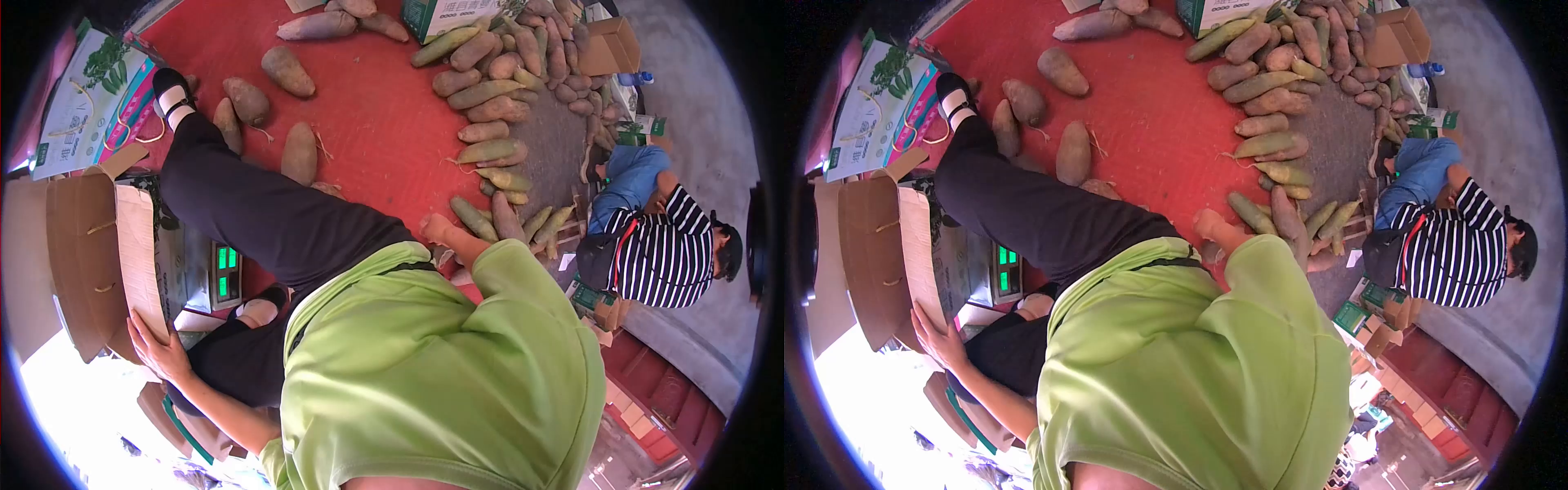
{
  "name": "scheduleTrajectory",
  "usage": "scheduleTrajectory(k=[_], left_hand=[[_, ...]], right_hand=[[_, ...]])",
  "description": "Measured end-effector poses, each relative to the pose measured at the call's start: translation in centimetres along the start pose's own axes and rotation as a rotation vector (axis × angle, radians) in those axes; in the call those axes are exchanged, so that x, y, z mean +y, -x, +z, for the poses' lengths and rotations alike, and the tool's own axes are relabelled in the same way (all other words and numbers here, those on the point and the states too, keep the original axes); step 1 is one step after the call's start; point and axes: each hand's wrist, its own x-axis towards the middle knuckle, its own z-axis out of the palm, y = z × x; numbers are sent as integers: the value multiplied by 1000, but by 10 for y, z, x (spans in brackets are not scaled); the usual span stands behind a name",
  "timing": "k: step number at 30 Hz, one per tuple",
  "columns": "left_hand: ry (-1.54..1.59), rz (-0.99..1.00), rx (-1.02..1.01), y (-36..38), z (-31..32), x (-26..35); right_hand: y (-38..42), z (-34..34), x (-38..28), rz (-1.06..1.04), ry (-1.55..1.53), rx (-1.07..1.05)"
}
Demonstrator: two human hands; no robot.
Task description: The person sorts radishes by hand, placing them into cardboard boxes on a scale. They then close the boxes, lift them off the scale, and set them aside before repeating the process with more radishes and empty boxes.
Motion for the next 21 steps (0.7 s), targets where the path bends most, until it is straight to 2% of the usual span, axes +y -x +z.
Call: scheduleTrajectory(k=[2, 3, 5, 6, 9, 11, 15, 17, 21], left_hand=[[-21, 36, 20, -4, -1, -10], [18, 33, 0, 10, 7, 11], [9, 34, 12, 7, 4, 10], [-2, 42, 23, 3, 1, 7], [-7, 48, 32, 4, -1, 8], [-2, 40, 29, 4, -1, 9], [14, 57, 33, 4, -1, 6], [7, 32, 21, 5, -1, 10], [-13, 30, 15, 5, -1, 11]], right_hand=[[-5, 10, -20, -89, -212, 126], [16, -4, 11, -50, -195, 139], [10, 1, 2, -396, -326, 194], [5, 3, -8, -410, -337, 196], [7, 2, -17, -327, -394, 210], [7, 0, -20, -71, -440, 128], [7, 13, -2, -195, -462, 188], [22, 1, -11, 22, -551, 132], [24, 0, -7, 127, -553, 104]])
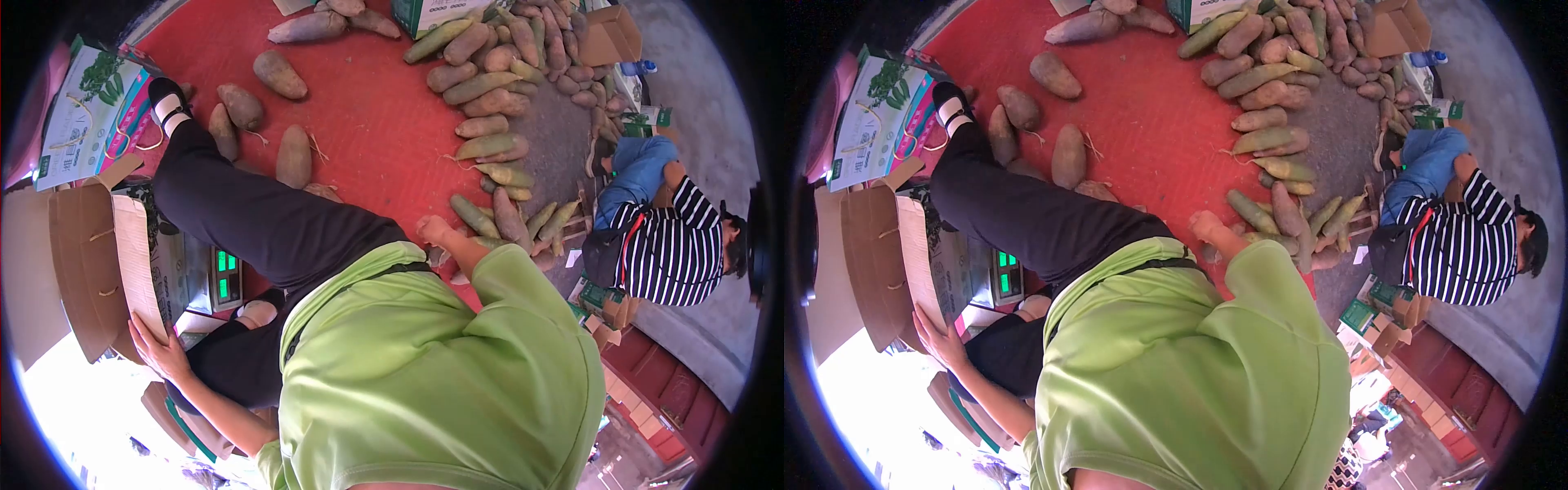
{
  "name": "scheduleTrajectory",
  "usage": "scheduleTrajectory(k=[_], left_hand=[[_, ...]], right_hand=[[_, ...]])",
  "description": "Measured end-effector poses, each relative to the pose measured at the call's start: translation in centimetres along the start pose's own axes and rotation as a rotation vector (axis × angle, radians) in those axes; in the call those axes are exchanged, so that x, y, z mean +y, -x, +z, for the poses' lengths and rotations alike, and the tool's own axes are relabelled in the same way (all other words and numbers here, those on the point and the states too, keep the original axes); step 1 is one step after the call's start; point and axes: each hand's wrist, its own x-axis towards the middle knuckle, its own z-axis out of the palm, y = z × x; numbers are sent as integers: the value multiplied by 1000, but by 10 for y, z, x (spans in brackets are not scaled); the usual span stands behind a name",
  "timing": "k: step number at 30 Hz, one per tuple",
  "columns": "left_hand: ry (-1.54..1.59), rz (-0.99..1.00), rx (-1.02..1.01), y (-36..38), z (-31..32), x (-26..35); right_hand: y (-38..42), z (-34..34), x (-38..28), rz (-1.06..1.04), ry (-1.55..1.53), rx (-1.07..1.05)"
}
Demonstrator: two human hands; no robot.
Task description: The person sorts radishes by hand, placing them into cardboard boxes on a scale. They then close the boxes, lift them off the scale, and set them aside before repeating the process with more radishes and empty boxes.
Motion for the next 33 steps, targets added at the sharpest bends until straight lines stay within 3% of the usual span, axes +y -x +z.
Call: scheduleTrajectory(k=[6, 8, 12, 14, 18, 20, 21, 23, 24, 26, 29, 33], left_hand=[[11, 64, 3, 1, 7, -10], [-1, 61, 12, 2, 9, -13], [1, 78, 12, 2, 11, -16], [8, 91, 1, 3, 13, -20], [16, 109, 7, 3, 13, -21], [22, 116, 12, 2, 12, -17], [32, 120, 18, 2, 11, -15], [40, 128, 22, 3, 13, -18], [51, 135, 27, 3, 13, -19], [48, 123, 20, 3, 12, -16], [47, 109, 13, 3, 12, -14], [44, 115, 15, 3, 13, -16]], right_hand=[[4, -2, 21, -28, -95, -66], [-6, 5, 44, -254, 251, -103], [25, 17, 89, -245, -39, -20], [74, 1, 57, 272, -180, -3], [82, -14, 94, 245, -122, -20], [52, -16, 139, -7, 190, 109], [52, -18, 141, -5, 187, 104], [68, -33, 121, -82, 350, 409], [79, -41, 105, -83, 349, 407], [98, -50, 71, -120, 691, 498], [98, -51, 50, -56, 879, 313], [84, -31, 61, -104, 1033, 246]])
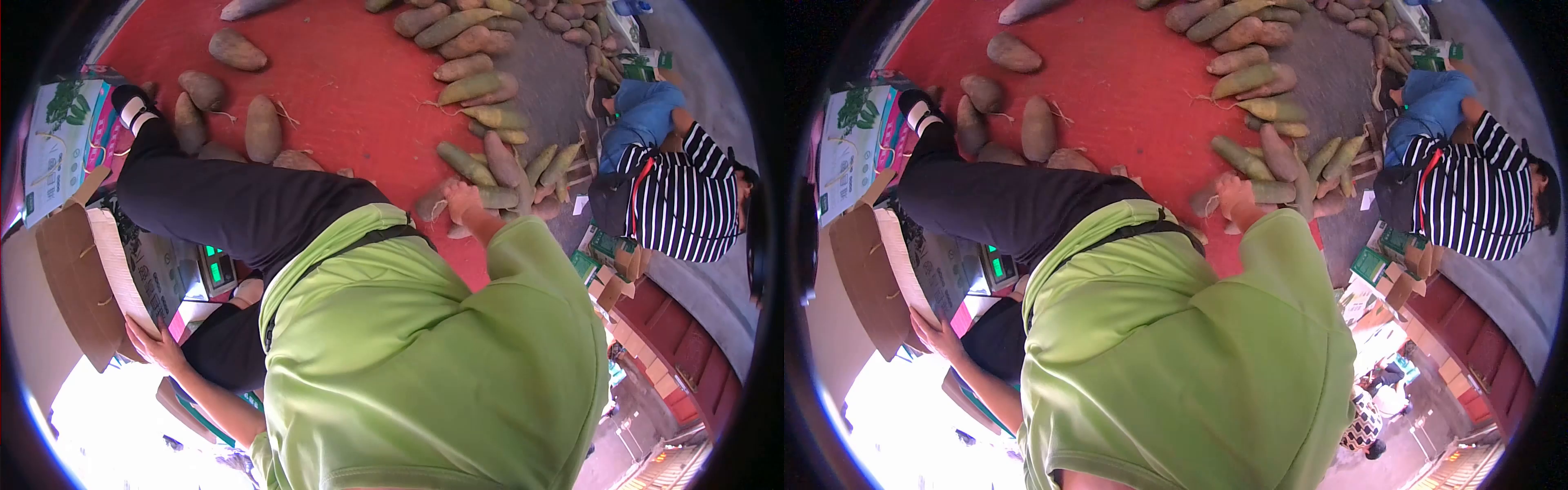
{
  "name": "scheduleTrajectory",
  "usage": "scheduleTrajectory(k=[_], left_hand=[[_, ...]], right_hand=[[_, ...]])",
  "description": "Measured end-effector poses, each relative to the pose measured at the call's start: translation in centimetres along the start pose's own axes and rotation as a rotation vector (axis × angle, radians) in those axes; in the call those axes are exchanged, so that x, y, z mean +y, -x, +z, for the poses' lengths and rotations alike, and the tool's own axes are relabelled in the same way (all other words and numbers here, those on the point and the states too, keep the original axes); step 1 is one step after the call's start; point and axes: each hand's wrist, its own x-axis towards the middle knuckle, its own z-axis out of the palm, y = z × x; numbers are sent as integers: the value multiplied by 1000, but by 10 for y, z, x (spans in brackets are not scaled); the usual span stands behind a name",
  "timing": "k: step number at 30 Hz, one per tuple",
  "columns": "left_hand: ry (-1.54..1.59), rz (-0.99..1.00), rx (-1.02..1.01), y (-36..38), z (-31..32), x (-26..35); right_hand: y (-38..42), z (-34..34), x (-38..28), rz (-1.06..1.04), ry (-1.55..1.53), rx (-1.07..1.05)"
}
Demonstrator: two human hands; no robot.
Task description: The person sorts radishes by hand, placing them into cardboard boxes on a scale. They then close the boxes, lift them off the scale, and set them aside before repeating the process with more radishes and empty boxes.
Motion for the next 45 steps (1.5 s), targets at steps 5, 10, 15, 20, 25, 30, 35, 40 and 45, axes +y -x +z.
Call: scheduleTrajectory(k=[5, 10, 15, 20, 25, 30, 35, 40, 45], left_hand=[[-23, -30, 2, 0, -2, 2], [-33, -33, 10, -1, -3, 4], [-45, -50, 12, -2, -2, 2], [-10, -61, 13, -3, -5, 3], [-34, -92, 1, -3, -7, 6], [25, -111, -16, -2, -9, 5], [19, -217, -70, -4, -29, 22], [37, -234, -26, -6, -30, 24], [60, -218, -11, -6, -29, 19]], right_hand=[[-1, -1, -7, -64, 285, -19], [-7, 6, -2, -175, 361, -20], [-5, -14, 4, -141, 344, -34], [-15, -11, 12, -70, 108, -22], [-19, -55, 18, 18, -158, -42], [-30, -99, 20, 67, -427, 15], [-71, -130, 12, -175, -534, 240], [-85, -200, -29, -363, -845, 406], [-87, -314, -112, -605, -1030, 623]])
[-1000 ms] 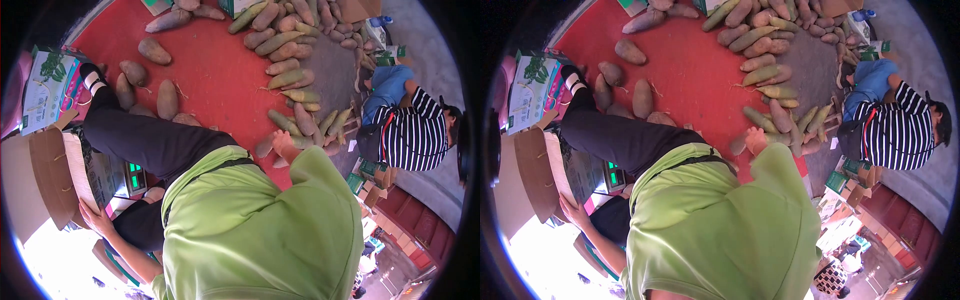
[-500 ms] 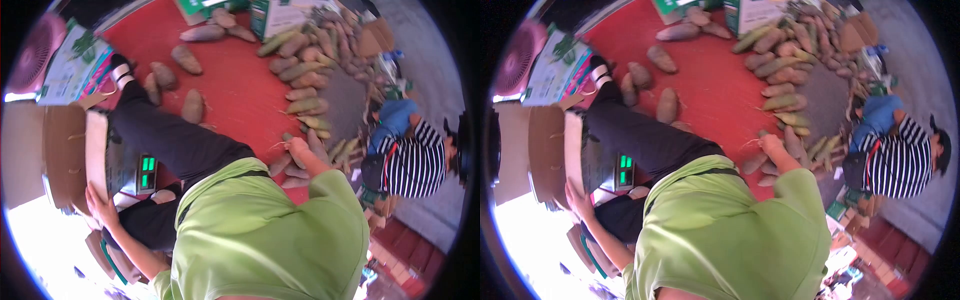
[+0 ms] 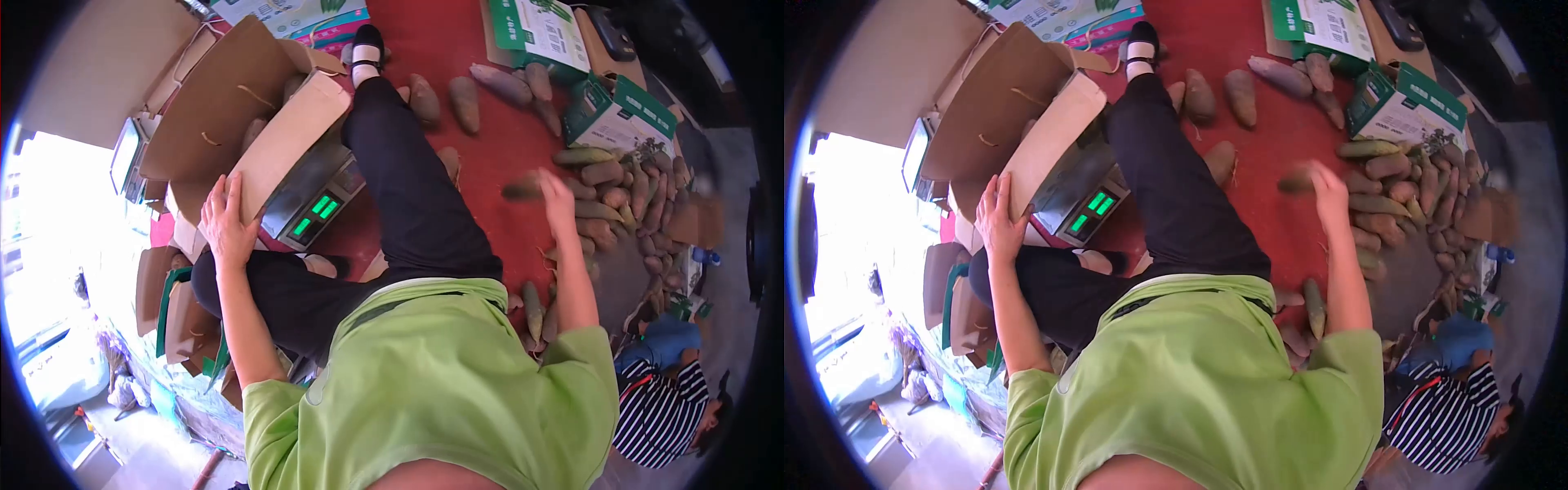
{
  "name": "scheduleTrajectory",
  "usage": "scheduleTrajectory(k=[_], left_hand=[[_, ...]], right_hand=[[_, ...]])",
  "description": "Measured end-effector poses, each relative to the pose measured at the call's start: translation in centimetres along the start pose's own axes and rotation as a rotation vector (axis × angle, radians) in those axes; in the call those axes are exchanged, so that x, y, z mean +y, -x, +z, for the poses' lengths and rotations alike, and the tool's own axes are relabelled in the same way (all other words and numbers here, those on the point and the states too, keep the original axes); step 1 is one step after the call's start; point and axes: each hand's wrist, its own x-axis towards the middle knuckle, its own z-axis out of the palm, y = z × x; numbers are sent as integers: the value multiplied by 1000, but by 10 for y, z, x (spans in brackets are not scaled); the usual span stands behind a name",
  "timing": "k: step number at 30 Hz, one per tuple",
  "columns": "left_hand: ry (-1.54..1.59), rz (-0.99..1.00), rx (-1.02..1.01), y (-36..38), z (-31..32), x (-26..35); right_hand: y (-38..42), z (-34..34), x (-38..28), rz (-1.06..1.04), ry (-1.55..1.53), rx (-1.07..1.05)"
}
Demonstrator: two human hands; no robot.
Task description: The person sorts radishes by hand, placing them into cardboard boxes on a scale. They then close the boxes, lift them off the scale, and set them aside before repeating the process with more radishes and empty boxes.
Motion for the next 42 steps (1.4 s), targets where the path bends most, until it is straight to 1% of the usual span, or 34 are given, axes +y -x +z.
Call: scheduleTrajectory(k=[1, 2, 3, 4, 5, 6, 7, 8, 9, 11, 12, 13, 14, 16, 19, 22, 24, 25, 26, 27, 28, 29, 30, 31, 32, 33, 34, 35, 36, 37, 39, 40, 41, 42], left_hand=[[-17, -8, -9, 0, -1, -1], [-31, -9, -14, -1, -2, -1], [-36, -2, -25, 0, -3, -2], [-6, 26, 10, 0, -1, -3], [-32, 29, 3, 1, 0, -1], [-22, 34, -1, 2, 2, -4], [-17, 45, -5, 3, 4, -7], [-24, 35, -16, 3, 3, -4], [-33, 64, -2, 3, 6, -8], [-44, 77, 4, 2, 6, -7], [-53, 73, 4, 2, 8, -9], [-57, 82, 6, 1, 9, -10], [-63, 90, 8, 2, 9, -11], [-58, 109, 11, 2, 11, -13], [-82, 118, 31, 3, 14, -15], [-81, 151, 46, 1, 16, -20], [-52, 134, 13, 1, 16, -16], [-59, 127, 14, 1, 17, -16], [-70, 120, 15, 1, 17, -16], [-69, 122, 4, 1, 16, -16], [-71, 130, 1, 1, 16, -16], [-87, 130, 6, 1, 16, -15], [-102, 130, 10, 2, 17, -14], [-98, 148, 19, 2, 19, -18], [-100, 157, 14, 2, 20, -19], [-97, 161, 18, 2, 20, -19], [-93, 164, 21, 2, 21, -19], [-91, 175, 11, 2, 23, -23], [-95, 182, 7, 2, 23, -22], [-100, 178, 10, 2, 23, -20], [-109, 184, 9, 2, 23, -19], [-107, 181, 10, 2, 23, -19], [-105, 177, 14, 2, 24, -19], [-109, 176, 16, 2, 24, -19]], right_hand=[[-16, 6, -40, 84, -72, -20], [-34, 14, -65, 40, -201, -51], [-47, 21, -101, -57, -203, -70], [-54, 30, -139, -55, -296, -89], [-65, 40, -170, -238, -331, -99], [-74, 52, -197, -274, -454, -147], [-79, 64, -227, -396, -470, -148], [-78, 76, -259, -467, -481, -135], [-82, 93, -280, -371, -612, -208], [-86, 127, -320, -443, -560, -284], [-101, 169, -325, -711, -594, -209], [-106, 199, -337, -879, -474, -83], [-99, 219, -352, -585, -660, -318], [-86, 251, -358, -452, -665, -321], [-72, 251, -335, -419, -651, -208], [-77, 199, -287, -406, -630, -237], [-73, 156, -241, -355, -562, -160], [-64, 130, -219, -307, -456, -67], [-73, 135, -174, -251, -508, 18], [-74, 130, -129, -236, -544, 48], [-56, 102, -106, -119, -384, 67], [-48, 95, -59, -77, -331, 109], [-30, 78, -26, 19, -200, 121], [-11, 66, 12, 153, -187, 144], [6, 57, 59, 216, -75, 169], [27, 45, 89, 374, 18, 173], [49, 40, 130, 451, 62, 238], [74, 27, 151, 519, 177, 268], [97, 20, 179, 627, 147, 323], [118, 10, 205, 662, 243, 237], [164, 16, 319, 892, 18, 301], [168, 4, 296, 895, 13, 301], [171, -18, 244, 1090, -250, 400], [168, -32, 209, 1270, -521, 494]])
